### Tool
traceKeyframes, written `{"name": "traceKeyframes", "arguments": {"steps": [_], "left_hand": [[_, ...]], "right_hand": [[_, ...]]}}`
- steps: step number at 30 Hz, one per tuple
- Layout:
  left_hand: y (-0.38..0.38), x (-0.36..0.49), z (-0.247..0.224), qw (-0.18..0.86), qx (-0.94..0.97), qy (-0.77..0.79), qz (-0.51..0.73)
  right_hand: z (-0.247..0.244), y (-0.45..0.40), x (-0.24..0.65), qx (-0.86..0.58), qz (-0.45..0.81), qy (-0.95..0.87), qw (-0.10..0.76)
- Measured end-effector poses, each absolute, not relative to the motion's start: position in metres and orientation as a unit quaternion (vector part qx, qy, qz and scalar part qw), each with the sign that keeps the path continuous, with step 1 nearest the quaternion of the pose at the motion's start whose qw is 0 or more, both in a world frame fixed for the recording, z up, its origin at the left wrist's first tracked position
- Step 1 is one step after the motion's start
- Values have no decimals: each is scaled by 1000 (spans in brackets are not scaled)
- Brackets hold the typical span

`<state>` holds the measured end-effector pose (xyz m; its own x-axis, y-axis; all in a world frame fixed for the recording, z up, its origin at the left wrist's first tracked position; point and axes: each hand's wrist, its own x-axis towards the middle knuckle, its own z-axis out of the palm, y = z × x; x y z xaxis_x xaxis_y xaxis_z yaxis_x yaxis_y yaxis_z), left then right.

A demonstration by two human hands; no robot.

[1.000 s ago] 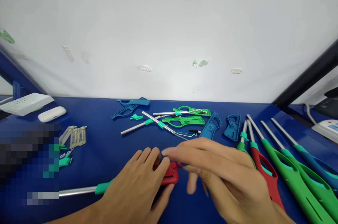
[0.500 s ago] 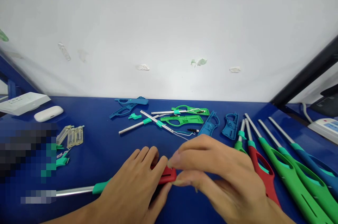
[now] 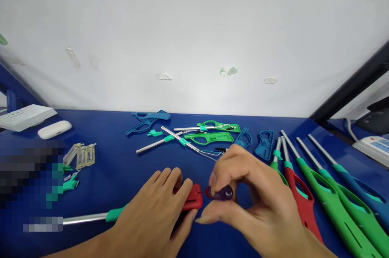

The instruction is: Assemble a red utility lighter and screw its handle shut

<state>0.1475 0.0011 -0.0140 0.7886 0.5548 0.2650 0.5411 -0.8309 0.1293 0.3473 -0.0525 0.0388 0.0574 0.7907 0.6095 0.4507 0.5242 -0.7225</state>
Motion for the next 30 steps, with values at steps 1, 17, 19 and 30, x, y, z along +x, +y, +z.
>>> {"name": "traceKeyframes", "arguments": {"steps": [1,17,19,30], "left_hand": [[1,148,-14,23,945,290,149],[1,147,-9,29,947,290,133],[0,148,-9,31,948,290,126],[0,149,-7,33,946,296,127]], "right_hand": [[38,-53,348,-451,175,-665,569],[57,-51,344,-442,177,-662,579],[56,-52,343,-441,184,-662,578],[44,-48,360,-416,143,-735,517]]}}
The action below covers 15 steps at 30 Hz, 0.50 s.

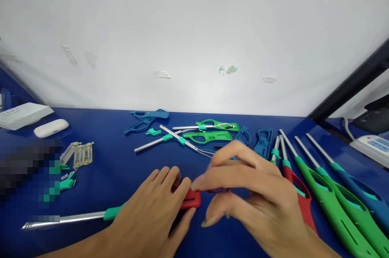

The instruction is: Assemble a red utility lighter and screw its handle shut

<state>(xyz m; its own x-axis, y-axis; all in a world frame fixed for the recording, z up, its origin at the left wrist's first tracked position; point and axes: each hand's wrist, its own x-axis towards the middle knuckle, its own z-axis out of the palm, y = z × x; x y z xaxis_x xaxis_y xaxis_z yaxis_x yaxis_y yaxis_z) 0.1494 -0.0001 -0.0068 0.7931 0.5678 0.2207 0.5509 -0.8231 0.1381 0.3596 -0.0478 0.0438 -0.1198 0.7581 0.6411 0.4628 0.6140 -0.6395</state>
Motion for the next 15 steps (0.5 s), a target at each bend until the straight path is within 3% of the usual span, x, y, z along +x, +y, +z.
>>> {"name": "traceKeyframes", "arguments": {"steps": [3,7,15], "left_hand": [[-1,150,-7,36,945,297,134],[-1,150,-7,41,946,295,129],[-1,148,-9,31,945,295,136]], "right_hand": [[49,-50,363,-413,217,-748,473],[55,-51,355,-408,266,-711,507],[51,-47,341,-470,166,-618,608]]}}
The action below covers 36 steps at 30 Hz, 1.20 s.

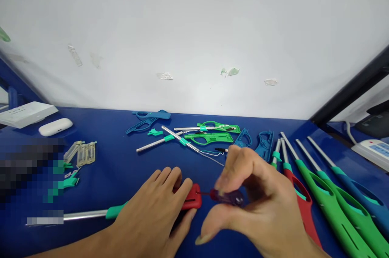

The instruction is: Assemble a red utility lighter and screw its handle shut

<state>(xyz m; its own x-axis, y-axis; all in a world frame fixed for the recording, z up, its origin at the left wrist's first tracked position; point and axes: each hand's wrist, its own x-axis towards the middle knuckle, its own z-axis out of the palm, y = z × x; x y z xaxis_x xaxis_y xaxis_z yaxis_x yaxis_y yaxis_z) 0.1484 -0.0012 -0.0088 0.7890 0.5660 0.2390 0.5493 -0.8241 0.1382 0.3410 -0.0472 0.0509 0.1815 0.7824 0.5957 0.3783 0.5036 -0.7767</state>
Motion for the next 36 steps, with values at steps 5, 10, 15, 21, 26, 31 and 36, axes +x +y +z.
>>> {"name": "traceKeyframes", "arguments": {"steps": [5,10,15,21,26,31,36], "left_hand": [[0,150,-11,32,946,293,137],[1,149,-8,42,944,295,140],[0,149,-6,43,948,289,126],[0,148,-11,29,946,292,136],[-1,148,-11,32,947,290,138],[0,148,-9,28,947,289,138],[-2,148,-11,-31,961,218,167]], "right_hand": [[50,-48,351,-432,206,-676,560],[53,-54,359,-413,315,-724,455],[57,-52,353,-444,266,-694,500],[53,-48,344,-491,211,-630,564],[50,-45,346,-492,171,-627,579],[49,-45,361,-501,141,-573,633],[49,-37,364,-554,168,-584,568]]}}
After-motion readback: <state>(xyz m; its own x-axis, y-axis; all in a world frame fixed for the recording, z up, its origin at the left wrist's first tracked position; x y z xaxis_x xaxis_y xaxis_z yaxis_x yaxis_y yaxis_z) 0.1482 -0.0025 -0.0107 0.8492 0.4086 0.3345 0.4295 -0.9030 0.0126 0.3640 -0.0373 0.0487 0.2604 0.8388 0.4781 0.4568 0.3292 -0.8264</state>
